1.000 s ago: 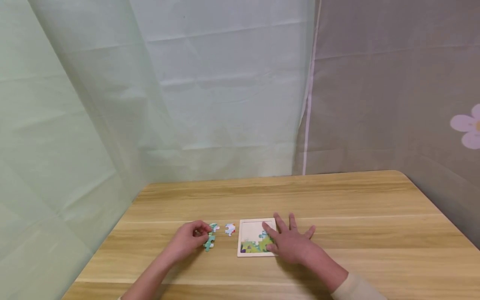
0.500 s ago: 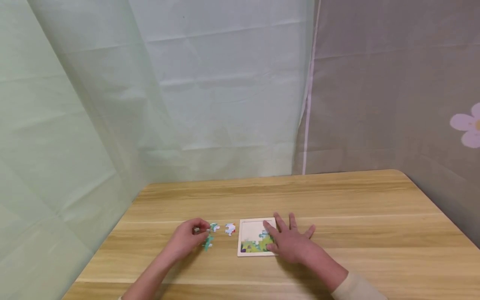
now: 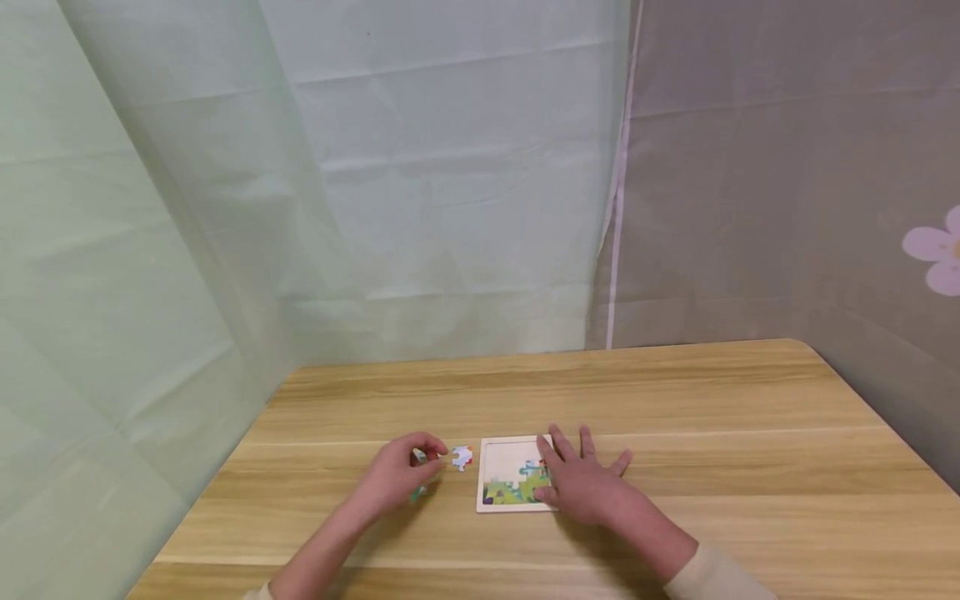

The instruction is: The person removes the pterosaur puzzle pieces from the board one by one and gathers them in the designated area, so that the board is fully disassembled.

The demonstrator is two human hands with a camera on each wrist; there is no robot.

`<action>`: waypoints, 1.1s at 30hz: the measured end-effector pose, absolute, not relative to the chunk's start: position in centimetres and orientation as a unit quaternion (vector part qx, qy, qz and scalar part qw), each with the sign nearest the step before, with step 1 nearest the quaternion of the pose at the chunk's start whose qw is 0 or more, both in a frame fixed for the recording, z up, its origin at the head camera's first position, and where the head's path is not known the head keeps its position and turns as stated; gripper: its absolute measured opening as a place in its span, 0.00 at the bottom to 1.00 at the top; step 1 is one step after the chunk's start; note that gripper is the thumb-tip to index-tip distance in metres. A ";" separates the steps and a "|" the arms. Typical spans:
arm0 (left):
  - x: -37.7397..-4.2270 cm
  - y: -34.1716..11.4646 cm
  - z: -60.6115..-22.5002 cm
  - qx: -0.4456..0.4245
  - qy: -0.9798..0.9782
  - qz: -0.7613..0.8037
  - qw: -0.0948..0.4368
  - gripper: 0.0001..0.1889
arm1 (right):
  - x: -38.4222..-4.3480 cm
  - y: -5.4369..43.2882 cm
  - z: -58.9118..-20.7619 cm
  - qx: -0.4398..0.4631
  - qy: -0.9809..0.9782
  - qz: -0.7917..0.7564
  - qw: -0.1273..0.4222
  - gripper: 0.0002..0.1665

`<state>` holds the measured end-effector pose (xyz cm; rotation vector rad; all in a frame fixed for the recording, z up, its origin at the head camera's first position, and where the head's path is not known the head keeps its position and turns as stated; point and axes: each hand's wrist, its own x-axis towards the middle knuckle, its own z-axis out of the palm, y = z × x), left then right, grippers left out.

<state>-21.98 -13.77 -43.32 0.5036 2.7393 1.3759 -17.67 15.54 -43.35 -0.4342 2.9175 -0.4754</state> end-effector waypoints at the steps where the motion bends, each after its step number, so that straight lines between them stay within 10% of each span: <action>1: -22.0 -13.6 -43.3 0.164 0.882 0.442 0.018 0.06 | -17.7 15.5 -43.4 -0.145 0.974 -0.158 0.077 0.45; 33: -21.8 -5.2 -43.8 0.239 0.865 0.430 0.098 0.11 | -17.8 15.4 -43.3 -0.137 0.977 -0.149 0.068 0.48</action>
